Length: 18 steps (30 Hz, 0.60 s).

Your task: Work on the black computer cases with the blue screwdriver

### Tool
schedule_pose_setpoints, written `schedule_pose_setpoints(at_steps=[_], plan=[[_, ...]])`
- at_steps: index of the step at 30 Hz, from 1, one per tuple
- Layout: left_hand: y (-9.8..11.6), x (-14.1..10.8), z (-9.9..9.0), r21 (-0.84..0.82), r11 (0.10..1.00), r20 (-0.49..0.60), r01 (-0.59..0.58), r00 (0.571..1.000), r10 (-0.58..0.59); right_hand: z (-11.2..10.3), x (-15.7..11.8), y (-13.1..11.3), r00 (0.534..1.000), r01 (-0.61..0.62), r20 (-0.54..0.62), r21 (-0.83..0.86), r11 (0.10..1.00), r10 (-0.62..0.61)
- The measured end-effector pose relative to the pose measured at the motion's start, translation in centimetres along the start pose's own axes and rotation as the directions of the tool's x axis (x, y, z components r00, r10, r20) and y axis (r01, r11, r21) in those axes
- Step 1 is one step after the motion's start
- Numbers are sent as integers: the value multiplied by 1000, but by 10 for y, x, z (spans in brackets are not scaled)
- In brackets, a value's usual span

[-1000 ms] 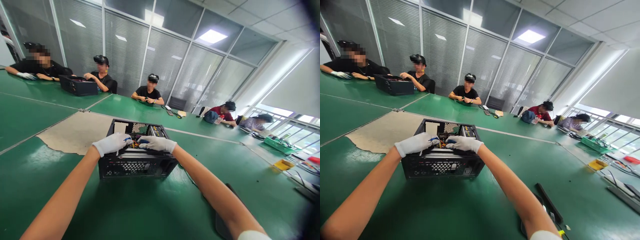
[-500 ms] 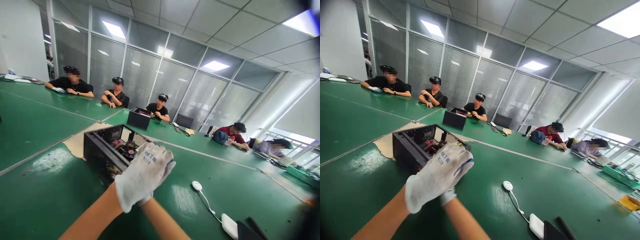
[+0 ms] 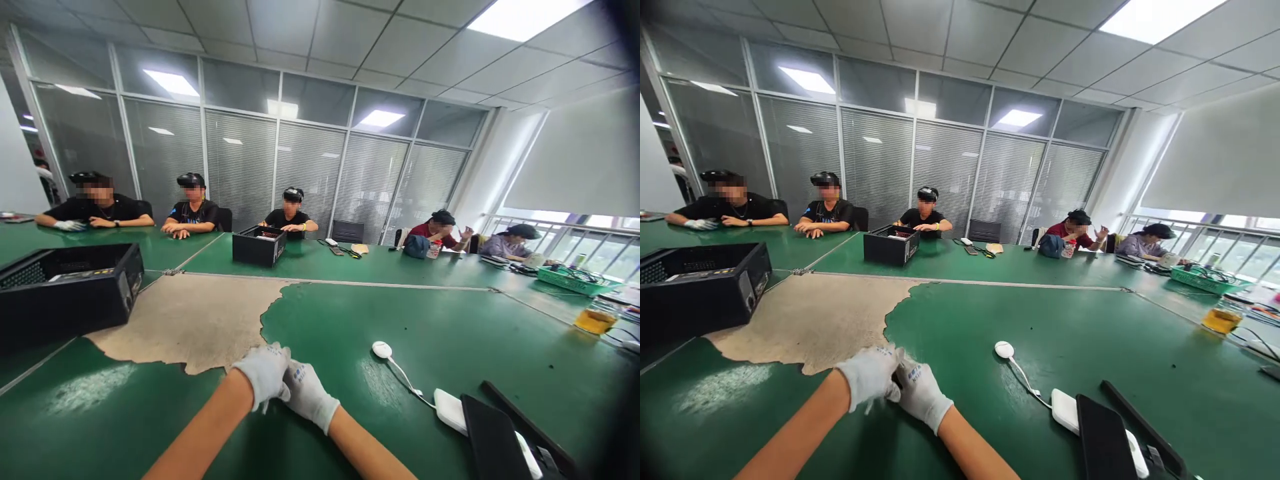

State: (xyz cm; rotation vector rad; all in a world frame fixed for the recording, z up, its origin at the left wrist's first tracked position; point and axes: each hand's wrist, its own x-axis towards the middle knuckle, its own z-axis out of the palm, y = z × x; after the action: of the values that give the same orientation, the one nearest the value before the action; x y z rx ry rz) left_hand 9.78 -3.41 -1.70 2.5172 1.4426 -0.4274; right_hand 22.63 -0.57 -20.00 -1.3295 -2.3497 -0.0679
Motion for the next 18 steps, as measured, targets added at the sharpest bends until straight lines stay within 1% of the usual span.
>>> schedule_pose_setpoints(at_steps=[3, 5, 7, 9, 12, 18], plan=[[15, 19, 18, 25, 999, 52, 27, 998, -28, 17, -5, 13, 998, 50, 36, -106, 993, -47], [21, 26, 27, 34, 997, 48, 63, 997, -64, 25, -2, 16, 998, 41, 45, -132, 990, -36], [22, 28, 32, 32, 998, 37, 57, 998, -58, 28, 1, 18, 998, 46, 39, -129, 991, -41], [20, 29, 34, 35, 999, 29, 35, 999, -36, 26, 2, 19, 995, 85, 63, -152, 985, -76], [15, 31, 37, 50, 998, 11, 35, 999, -35, 21, 0, 22, 985, 150, 114, -201, 968, -129], [13, 29, 33, 58, 998, -12, -10, 1000, 11, 17, -1, 24, 977, 153, 181, -238, 959, -111]])
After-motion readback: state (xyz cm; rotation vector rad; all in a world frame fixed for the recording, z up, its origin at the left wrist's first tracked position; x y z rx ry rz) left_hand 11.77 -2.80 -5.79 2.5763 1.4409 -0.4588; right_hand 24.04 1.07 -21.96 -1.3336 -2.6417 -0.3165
